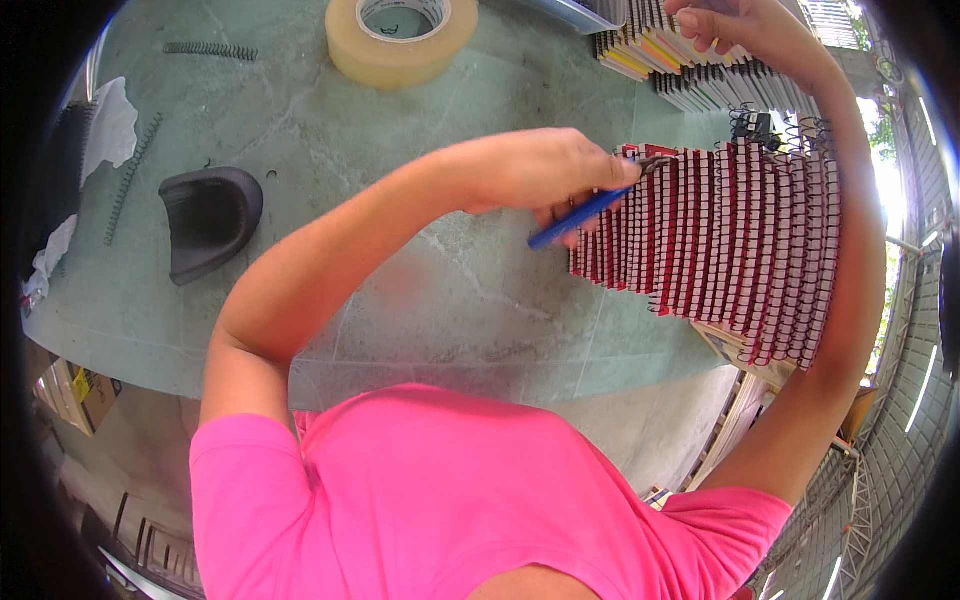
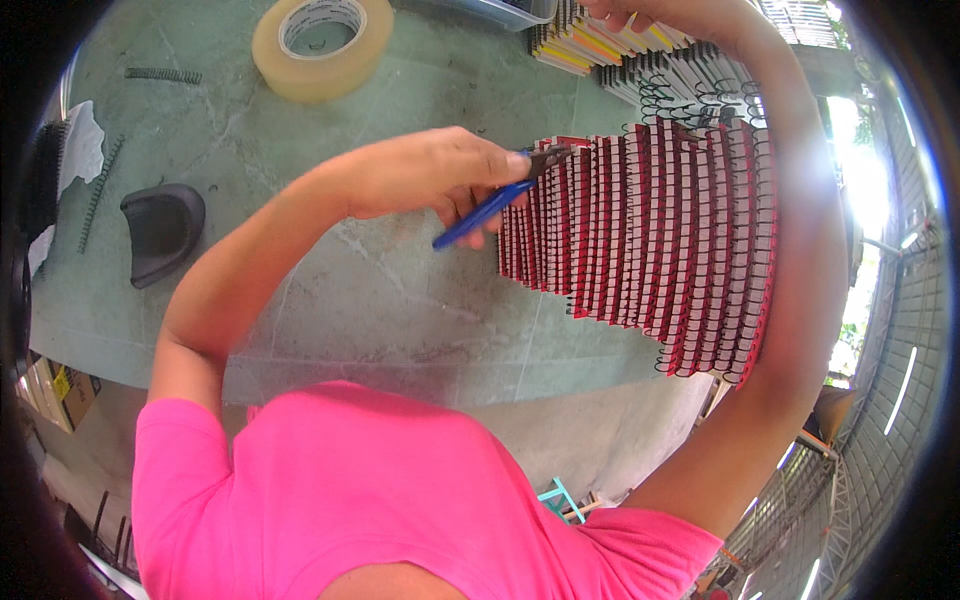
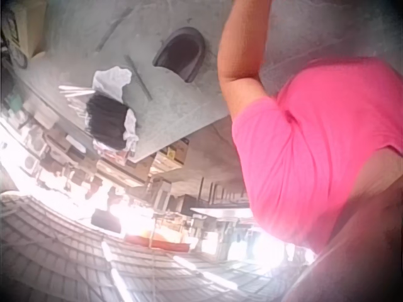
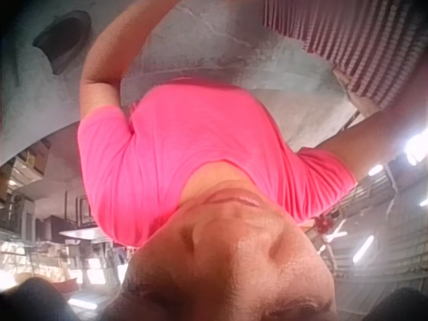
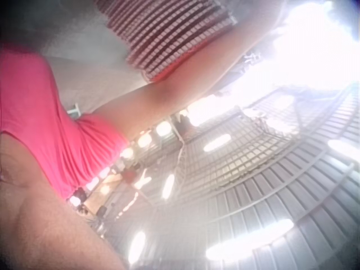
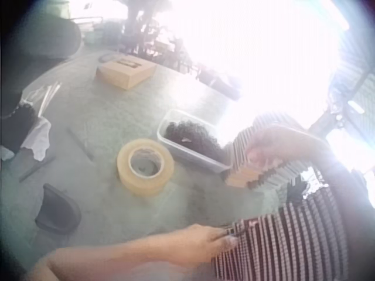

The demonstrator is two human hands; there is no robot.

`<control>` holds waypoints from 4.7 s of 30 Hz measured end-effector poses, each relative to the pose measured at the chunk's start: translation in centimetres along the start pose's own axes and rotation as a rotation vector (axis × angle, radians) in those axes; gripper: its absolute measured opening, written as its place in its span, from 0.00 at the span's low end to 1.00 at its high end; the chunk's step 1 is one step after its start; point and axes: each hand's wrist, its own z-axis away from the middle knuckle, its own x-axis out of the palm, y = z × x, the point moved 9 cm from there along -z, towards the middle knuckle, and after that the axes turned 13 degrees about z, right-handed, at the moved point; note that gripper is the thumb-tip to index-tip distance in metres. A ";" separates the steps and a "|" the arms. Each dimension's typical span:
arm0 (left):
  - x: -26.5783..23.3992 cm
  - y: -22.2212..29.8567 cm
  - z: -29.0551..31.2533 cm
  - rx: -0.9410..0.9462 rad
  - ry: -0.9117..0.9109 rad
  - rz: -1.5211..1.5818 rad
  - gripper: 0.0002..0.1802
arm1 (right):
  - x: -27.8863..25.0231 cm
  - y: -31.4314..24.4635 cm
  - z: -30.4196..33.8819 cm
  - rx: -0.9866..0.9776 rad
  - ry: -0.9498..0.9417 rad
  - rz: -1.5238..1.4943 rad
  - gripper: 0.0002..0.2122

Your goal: The person uses pliers to cut and bend the wire spirals on notebooks, stacks the notebooks on a table, and then places the stacks into a cardboard box.

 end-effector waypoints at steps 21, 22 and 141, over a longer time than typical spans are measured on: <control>-0.6 1.4 -0.8 0.230 0.224 -0.409 0.24 | 0.6 1.1 -1.1 -0.002 -0.047 -0.007 0.14; 0.0 0.5 -0.7 0.080 0.061 -0.153 0.25 | 0.7 1.1 -1.3 -0.005 -0.058 -0.044 0.14; 16.3 12.1 3.3 1.365 0.273 -1.014 0.15 | -4.8 5.7 -1.7 -0.085 0.459 0.311 0.11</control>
